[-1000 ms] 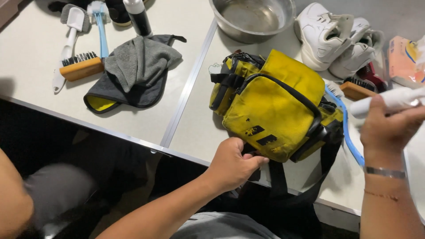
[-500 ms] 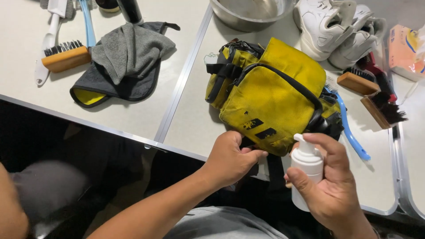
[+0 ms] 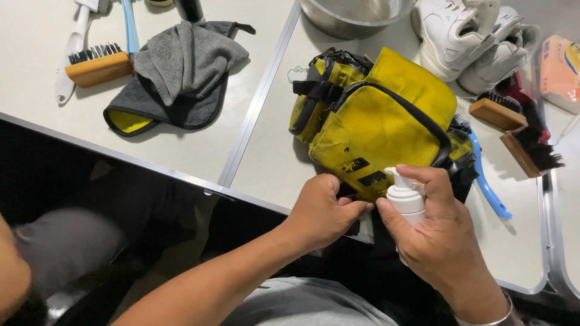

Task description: Cleaning a yellow pouch using cleaning solution, brushes, and a microfiber cloth.

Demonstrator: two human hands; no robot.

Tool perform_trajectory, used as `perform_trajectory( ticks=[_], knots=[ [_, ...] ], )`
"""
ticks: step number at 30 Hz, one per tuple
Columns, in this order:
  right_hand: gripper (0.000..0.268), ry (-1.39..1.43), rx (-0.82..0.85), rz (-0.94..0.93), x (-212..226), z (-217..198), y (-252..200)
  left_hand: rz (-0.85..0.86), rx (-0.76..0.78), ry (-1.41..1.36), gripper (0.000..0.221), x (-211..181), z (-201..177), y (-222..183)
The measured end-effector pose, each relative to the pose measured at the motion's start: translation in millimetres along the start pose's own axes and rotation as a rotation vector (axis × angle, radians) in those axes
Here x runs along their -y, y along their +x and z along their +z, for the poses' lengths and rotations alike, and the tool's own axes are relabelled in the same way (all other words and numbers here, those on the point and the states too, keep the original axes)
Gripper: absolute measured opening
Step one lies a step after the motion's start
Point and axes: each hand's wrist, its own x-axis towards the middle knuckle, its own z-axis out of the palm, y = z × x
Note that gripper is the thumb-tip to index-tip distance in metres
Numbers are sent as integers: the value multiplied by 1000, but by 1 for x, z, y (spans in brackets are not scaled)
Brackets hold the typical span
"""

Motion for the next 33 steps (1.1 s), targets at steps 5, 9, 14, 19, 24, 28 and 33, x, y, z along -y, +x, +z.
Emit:
perform_trajectory(
  ticks=[5,9,14,19,24,28,33],
  knots=[
    [50,12,13,0,0,3,0,35,1,40,48,3,-1,2],
    [55,109,17,-84,-16,-12,-7,-16,12,68,37,-6,-3,-1],
    [67,541,-362,-326,-42,-49,-4,-31,18,-20,41,-4,-2,-1],
    [39,232,-569,-335,-156,-79,67,-67,6,7,45,-2,1,1],
    [70,62,-623,-170,-188,-67,113,-58,-27,24,43,-1,3,2],
    [68,117,-659,-139,-183,-57,119,-34,-25,7,40,0,3,2],
    [80,-59,-809,-117,-164,-41,85,-34,-45,-11,55,2,3,1]
  ],
)
